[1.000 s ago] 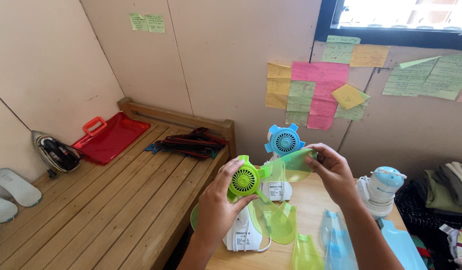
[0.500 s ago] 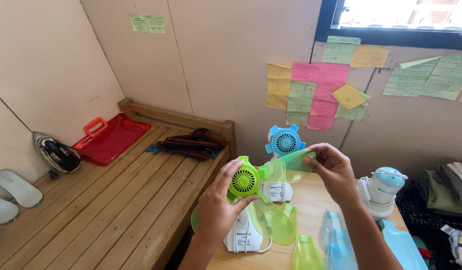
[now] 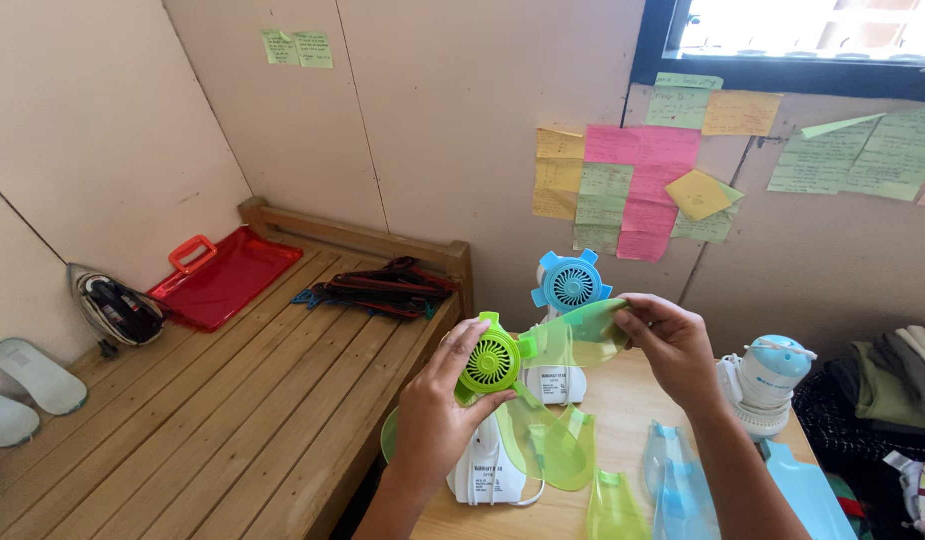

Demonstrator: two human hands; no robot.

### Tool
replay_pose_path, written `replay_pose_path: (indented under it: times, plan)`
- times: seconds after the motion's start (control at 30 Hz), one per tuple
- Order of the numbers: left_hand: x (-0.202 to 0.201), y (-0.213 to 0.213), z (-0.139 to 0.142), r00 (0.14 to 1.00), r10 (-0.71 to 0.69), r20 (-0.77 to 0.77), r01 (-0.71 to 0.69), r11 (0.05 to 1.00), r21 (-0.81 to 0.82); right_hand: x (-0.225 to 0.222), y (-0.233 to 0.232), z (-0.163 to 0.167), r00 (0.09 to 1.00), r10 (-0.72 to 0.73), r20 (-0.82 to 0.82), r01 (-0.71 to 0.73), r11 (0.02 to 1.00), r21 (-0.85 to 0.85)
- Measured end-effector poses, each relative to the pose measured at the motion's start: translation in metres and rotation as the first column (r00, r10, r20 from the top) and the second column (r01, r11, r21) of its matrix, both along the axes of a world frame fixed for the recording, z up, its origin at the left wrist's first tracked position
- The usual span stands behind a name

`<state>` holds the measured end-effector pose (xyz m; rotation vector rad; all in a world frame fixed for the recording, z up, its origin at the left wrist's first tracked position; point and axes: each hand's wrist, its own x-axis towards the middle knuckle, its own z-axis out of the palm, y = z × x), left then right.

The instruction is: The person attaches translucent green plastic fan blades one at a time onto the hub of a small desk fan, pressing each blade onto the hub spokes. After finishing the green fan, the person begins attaching blue blades to a second blue fan hub on the table.

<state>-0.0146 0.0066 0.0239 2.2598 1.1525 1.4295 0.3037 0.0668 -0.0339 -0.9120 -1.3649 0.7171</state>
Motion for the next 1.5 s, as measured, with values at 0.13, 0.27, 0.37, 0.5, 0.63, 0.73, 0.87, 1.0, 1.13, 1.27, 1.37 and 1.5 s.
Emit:
replay_pose_path:
  times: [0.13, 0.27, 0.37, 0.5, 0.63, 0.73, 0.87, 1.0, 1.13, 1.27, 1.37, 1.5]
  plan:
    - [-0.001, 0.002, -0.001, 1.000, -0.014, -0.002, 0.014, 1.000, 0.012, 0.001, 0.002, 0.005, 1.000, 0.002, 0.013, -0.002, 0.999, -0.036]
    - [-0.001, 0.003, -0.002, 1.000, -0.015, 0.019, 0.015, 1.000, 0.000, 0.000, 0.000, 0.005, 1.000, -0.001, 0.020, 0.001, 1.000, -0.023]
    - [-0.003, 0.003, -0.003, 0.999, -0.020, 0.028, 0.020, 1.000, 0.002, -0.003, -0.003, 0.000, 0.999, -0.021, 0.025, 0.022, 1.000, -0.014]
    - [-0.004, 0.005, -0.005, 1.000, -0.026, 0.005, 0.026, 1.000, -0.009, -0.002, -0.005, -0.004, 1.000, 0.003, -0.018, -0.003, 1.000, -0.019]
    - [-0.004, 0.006, -0.005, 1.000, -0.020, -0.013, 0.020, 1.000, 0.005, 0.000, -0.003, -0.002, 1.000, 0.000, 0.002, 0.000, 0.999, -0.036]
    - [-0.002, 0.007, -0.005, 1.000, -0.015, -0.023, 0.015, 1.000, 0.027, 0.001, -0.001, 0.000, 1.000, 0.008, -0.017, -0.009, 0.999, -0.051]
    - [-0.004, 0.006, -0.005, 1.000, -0.016, -0.003, 0.016, 0.999, 0.037, 0.001, 0.002, 0.000, 1.000, 0.026, -0.017, -0.027, 0.999, -0.029]
    - [-0.005, 0.005, -0.005, 1.000, -0.029, 0.007, 0.029, 0.999, -0.014, 0.001, 0.003, -0.002, 1.000, 0.020, -0.016, -0.020, 0.999, -0.041]
    - [-0.004, 0.006, -0.004, 0.999, -0.038, 0.014, 0.038, 0.999, 0.000, -0.002, 0.003, -0.002, 1.000, 0.028, -0.014, -0.029, 0.999, -0.031]
    - [-0.005, 0.005, -0.004, 0.998, -0.050, 0.029, 0.050, 0.999, -0.006, -0.004, 0.001, -0.002, 0.999, 0.048, -0.012, -0.048, 0.999, -0.001]
    - [-0.006, 0.004, -0.005, 0.998, -0.048, 0.034, 0.048, 0.999, -0.016, -0.006, 0.001, -0.001, 0.999, 0.037, -0.010, -0.037, 0.999, -0.016]
    - [-0.004, 0.007, -0.006, 0.999, -0.036, 0.020, 0.037, 0.996, -0.076, -0.007, 0.003, 0.000, 0.999, 0.013, 0.029, -0.012, 1.000, -0.029]
